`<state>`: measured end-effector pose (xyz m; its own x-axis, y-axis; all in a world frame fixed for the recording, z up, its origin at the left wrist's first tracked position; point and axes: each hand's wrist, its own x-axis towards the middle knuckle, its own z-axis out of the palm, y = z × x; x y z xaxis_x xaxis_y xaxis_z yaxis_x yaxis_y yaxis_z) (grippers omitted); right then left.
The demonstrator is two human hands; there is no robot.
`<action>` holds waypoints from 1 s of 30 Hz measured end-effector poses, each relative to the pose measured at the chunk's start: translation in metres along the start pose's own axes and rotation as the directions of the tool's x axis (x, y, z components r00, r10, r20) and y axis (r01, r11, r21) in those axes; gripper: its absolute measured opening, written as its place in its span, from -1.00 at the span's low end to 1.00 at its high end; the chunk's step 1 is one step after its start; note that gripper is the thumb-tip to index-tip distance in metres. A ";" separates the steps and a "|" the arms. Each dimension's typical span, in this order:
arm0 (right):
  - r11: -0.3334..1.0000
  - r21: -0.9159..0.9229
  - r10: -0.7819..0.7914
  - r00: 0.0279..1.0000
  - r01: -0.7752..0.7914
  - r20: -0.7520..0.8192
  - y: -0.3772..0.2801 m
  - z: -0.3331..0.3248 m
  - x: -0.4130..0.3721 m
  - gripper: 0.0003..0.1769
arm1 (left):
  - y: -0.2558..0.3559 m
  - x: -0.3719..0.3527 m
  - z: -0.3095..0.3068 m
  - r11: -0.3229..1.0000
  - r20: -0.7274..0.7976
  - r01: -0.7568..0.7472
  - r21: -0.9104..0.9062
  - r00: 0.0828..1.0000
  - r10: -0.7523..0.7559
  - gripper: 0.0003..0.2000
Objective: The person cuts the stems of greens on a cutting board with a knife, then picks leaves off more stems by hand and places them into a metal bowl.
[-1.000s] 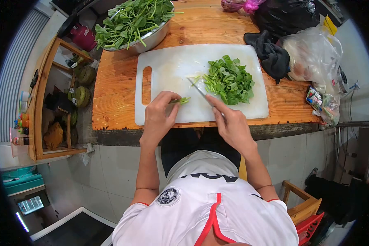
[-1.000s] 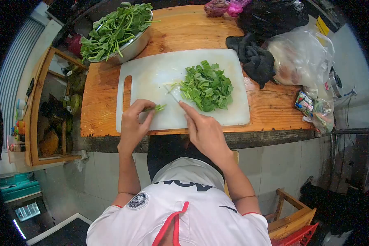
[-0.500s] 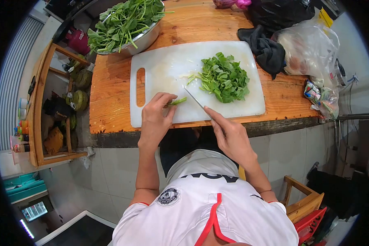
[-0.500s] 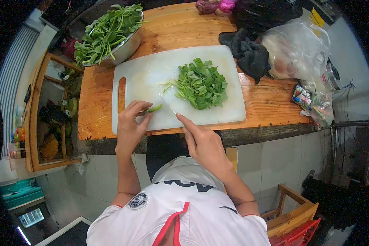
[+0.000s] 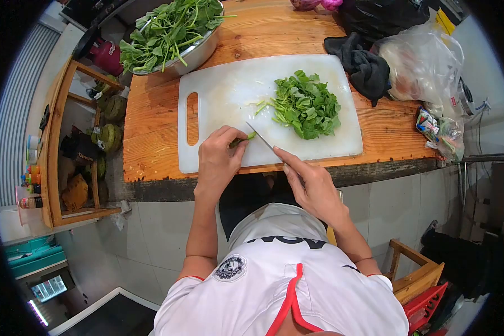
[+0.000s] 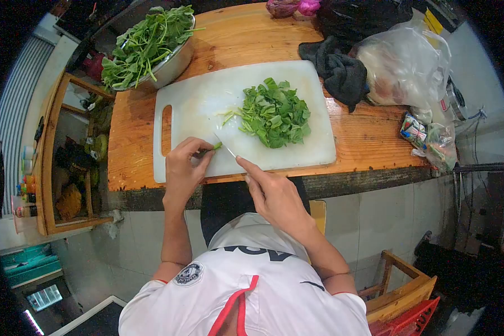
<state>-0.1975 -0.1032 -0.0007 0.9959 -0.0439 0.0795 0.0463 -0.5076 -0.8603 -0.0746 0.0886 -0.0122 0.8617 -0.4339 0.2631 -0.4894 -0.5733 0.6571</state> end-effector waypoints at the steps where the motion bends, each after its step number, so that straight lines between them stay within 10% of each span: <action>1: 0.999 -0.010 0.031 0.999 -0.031 0.011 -0.001 -0.002 0.000 -0.52 | 0.001 0.002 0.001 1.000 0.013 -0.007 0.008 1.000 0.007 -0.89; 30: 0.992 -0.100 0.078 0.996 -0.082 -0.041 0.002 -0.016 0.005 -0.53 | 0.007 0.021 0.019 0.998 0.042 -0.050 0.034 0.998 0.048 -0.87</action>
<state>-0.1936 -0.1183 0.0062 0.9924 -0.1187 0.0328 -0.0433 -0.5855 -0.8095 -0.0620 0.0621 -0.0161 0.8305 -0.4902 0.2643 -0.5359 -0.5740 0.6192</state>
